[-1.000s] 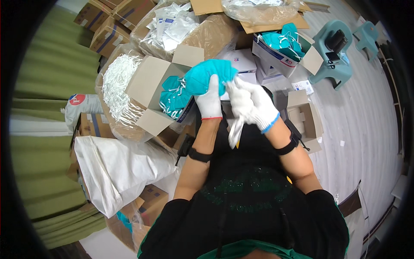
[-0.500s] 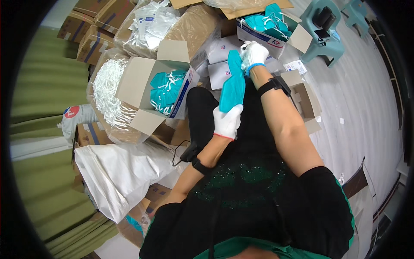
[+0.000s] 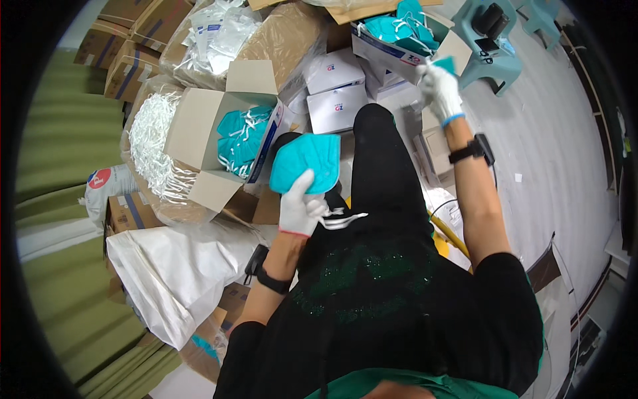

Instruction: Assembling medical face masks by attaching elastic straps to the mask bodies.

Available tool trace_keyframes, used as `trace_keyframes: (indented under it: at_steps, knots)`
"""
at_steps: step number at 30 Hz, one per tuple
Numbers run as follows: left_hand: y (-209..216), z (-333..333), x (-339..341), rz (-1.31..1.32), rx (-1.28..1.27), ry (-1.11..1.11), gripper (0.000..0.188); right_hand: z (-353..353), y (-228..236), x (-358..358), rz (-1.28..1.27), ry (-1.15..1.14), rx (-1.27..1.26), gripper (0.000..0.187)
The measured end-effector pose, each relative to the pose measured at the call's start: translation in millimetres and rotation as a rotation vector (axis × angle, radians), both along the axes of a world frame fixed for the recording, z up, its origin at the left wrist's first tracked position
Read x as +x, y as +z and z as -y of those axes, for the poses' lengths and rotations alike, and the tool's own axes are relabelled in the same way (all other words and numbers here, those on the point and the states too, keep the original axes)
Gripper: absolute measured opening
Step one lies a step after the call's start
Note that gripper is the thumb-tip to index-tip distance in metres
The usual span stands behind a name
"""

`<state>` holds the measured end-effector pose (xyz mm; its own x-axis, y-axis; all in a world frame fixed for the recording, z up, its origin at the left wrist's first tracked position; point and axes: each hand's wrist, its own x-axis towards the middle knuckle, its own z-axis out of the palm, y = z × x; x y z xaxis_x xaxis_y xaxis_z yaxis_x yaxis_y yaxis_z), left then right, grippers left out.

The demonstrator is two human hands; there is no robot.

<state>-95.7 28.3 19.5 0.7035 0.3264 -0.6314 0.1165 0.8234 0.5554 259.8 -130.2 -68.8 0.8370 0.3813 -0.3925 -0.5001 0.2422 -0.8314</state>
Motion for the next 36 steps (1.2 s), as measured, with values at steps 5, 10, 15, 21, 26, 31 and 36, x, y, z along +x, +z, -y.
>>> trace_keyframes:
  at_steps: [5,10,15,21,26,31,36]
  knots:
    - [-10,-5,77,0.101,0.005,0.162,0.04,0,65,-94,-0.215,0.442,0.468,0.02]
    - [-34,-4,116,0.317,-0.134,-0.004,0.073,-8,66,-138,-0.408,0.713,0.772,0.027]
    - [-83,1,114,0.171,-1.115,-0.047,0.048,-6,50,-146,-0.36,0.735,0.588,0.026]
    - [-120,-21,66,0.365,-0.62,-0.476,0.033,-3,66,-148,-0.031,0.705,0.255,0.024]
    - [-40,-18,63,0.0,-0.336,-0.537,0.068,9,90,-143,0.252,0.768,-0.061,0.026]
    - [-55,-19,59,0.049,-0.494,-0.261,0.054,5,71,-157,0.475,0.81,-0.103,0.021]
    - [-93,0,76,-0.016,-0.233,-0.044,0.036,1,57,-171,0.549,0.84,-0.203,0.021]
